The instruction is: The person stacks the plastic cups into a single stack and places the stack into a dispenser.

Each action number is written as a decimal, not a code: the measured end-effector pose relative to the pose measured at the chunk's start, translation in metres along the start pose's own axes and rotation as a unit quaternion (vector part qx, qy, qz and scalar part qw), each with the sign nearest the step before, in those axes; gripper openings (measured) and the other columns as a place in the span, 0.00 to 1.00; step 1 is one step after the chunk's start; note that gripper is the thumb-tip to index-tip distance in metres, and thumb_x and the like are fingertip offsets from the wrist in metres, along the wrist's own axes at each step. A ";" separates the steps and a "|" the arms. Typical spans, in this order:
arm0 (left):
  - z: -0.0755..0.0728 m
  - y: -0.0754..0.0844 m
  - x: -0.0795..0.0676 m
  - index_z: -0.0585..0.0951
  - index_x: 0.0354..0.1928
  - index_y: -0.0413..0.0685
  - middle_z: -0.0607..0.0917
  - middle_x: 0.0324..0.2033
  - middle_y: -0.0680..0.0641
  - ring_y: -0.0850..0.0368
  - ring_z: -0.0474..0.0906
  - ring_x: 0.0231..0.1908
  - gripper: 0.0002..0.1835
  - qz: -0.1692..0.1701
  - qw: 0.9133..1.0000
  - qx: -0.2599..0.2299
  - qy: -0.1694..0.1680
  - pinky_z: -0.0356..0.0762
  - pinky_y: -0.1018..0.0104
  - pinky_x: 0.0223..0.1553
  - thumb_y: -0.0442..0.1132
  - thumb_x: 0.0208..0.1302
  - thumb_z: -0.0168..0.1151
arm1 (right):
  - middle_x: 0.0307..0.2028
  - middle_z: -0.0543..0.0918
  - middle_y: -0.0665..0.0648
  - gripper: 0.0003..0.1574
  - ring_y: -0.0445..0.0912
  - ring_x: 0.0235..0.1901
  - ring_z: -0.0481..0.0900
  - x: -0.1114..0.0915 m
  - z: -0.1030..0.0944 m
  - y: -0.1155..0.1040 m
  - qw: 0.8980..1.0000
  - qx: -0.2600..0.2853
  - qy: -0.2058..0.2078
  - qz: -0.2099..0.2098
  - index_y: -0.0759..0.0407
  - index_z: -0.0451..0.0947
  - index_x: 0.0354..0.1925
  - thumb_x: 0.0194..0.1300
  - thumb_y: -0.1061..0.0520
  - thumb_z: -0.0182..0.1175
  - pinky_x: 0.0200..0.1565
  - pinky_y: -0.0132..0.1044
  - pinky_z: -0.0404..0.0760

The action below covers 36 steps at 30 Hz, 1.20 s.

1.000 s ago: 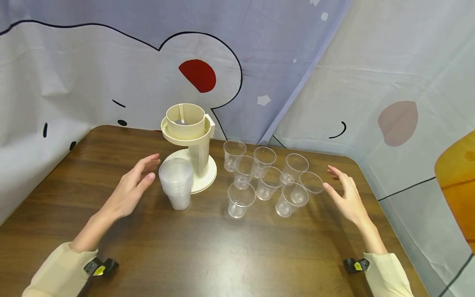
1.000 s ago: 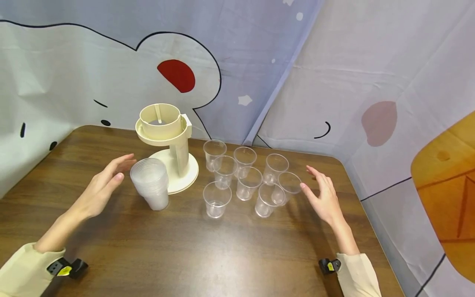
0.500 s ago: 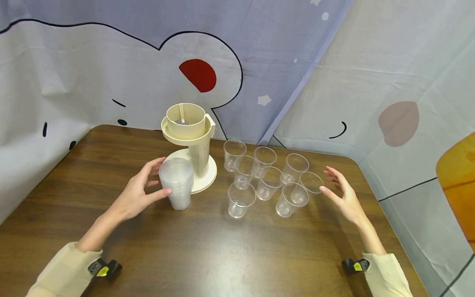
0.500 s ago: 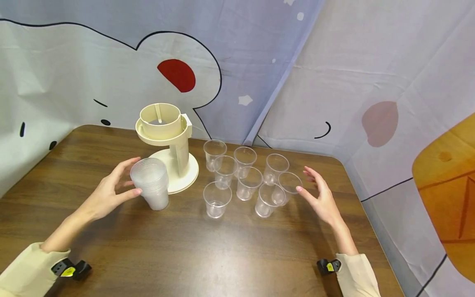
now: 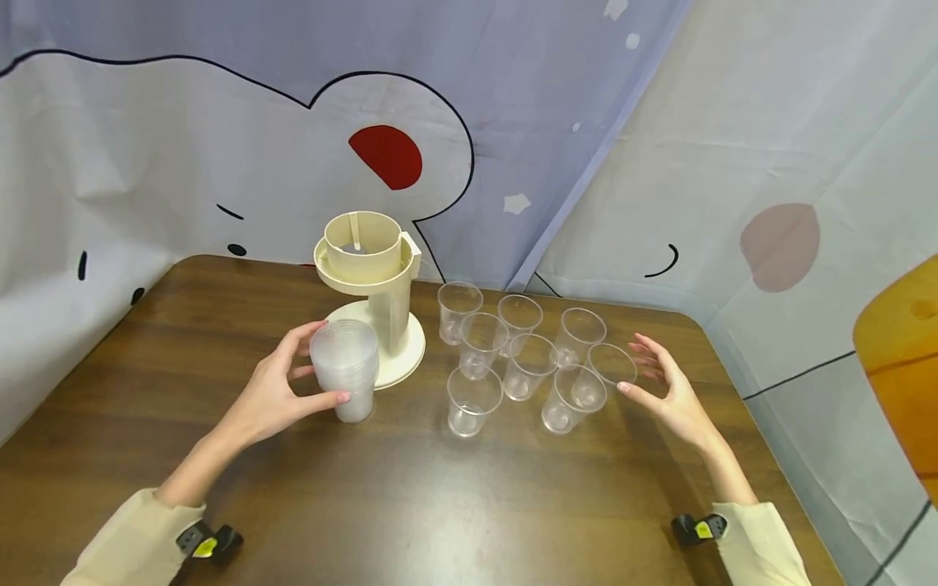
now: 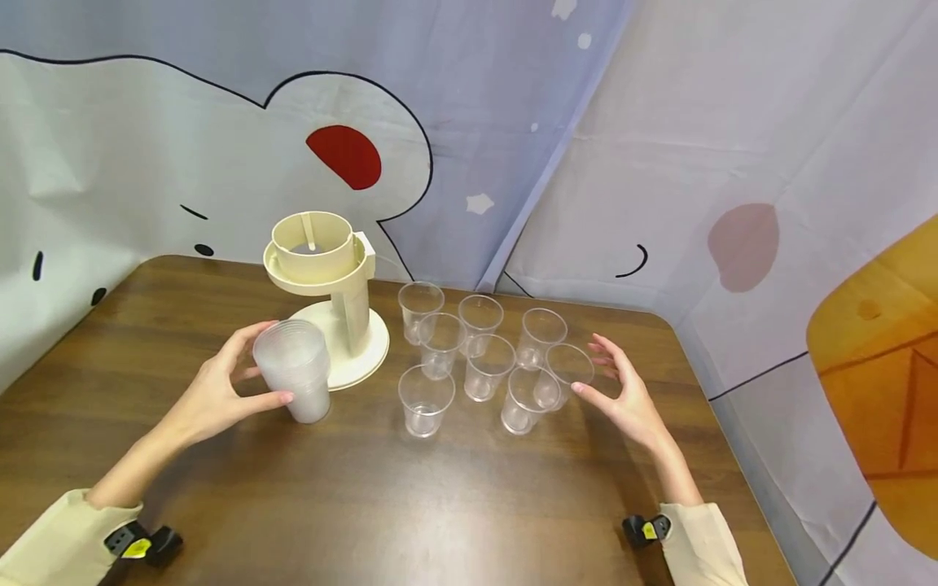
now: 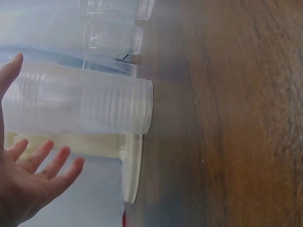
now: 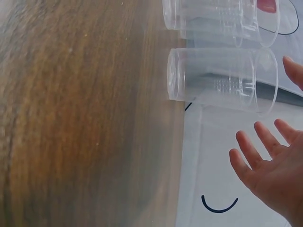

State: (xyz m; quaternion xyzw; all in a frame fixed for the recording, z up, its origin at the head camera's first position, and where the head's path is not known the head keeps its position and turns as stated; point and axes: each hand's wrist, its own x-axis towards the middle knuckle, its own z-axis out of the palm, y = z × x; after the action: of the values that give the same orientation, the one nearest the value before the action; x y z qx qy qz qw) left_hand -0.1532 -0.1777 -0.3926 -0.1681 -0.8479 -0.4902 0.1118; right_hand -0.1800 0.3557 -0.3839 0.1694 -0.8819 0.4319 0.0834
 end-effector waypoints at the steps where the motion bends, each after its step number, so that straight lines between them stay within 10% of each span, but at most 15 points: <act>1: 0.001 0.000 -0.001 0.61 0.69 0.51 0.75 0.56 0.43 0.76 0.68 0.51 0.49 -0.001 1.000 0.000 0.000 0.74 0.86 0.48 0.39 0.45 0.79 | 0.64 0.67 0.54 0.48 0.33 0.58 0.65 -0.001 0.001 0.001 1.000 0.001 -0.002 0.000 0.53 0.52 0.73 0.61 0.65 0.63 0.56 0.19 0.67; 16: 0.007 -0.002 -0.003 0.64 0.66 0.48 0.76 0.55 0.42 0.62 0.77 0.49 0.46 -0.018 1.000 -0.006 -0.010 0.83 0.55 0.48 0.41 0.45 0.79 | 0.65 0.67 0.68 0.52 0.24 0.57 0.67 0.000 0.005 0.002 1.000 0.000 -0.019 0.000 0.51 0.53 0.73 0.57 0.64 0.68 0.55 0.16 0.67; 22: 0.007 -0.003 -0.002 0.64 0.65 0.48 0.74 0.56 0.40 0.41 0.83 0.44 0.44 -0.030 0.999 -0.029 -0.025 0.85 0.55 0.44 0.39 0.46 0.78 | 0.65 0.67 0.69 0.51 0.27 0.59 0.67 0.001 0.006 0.005 1.000 0.016 -0.018 0.002 0.53 0.53 0.73 0.57 0.65 0.68 0.55 0.18 0.70; 36: 0.006 -0.003 0.001 0.64 0.64 0.48 0.75 0.55 0.39 0.43 0.85 0.41 0.42 -0.028 0.998 -0.042 -0.036 0.86 0.61 0.39 0.39 0.48 0.77 | 0.66 0.65 0.72 0.50 0.34 0.59 0.69 0.002 0.012 0.006 0.999 0.024 -0.026 0.011 0.54 0.54 0.72 0.57 0.64 0.68 0.55 0.22 0.72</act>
State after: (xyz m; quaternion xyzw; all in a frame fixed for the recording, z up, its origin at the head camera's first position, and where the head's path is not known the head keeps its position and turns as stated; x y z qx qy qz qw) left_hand -0.1555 -0.1738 -0.3981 -0.1664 -0.8341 -0.5223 0.0606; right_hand -0.1844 0.3487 -0.3952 0.1730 -0.8750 0.4492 0.0515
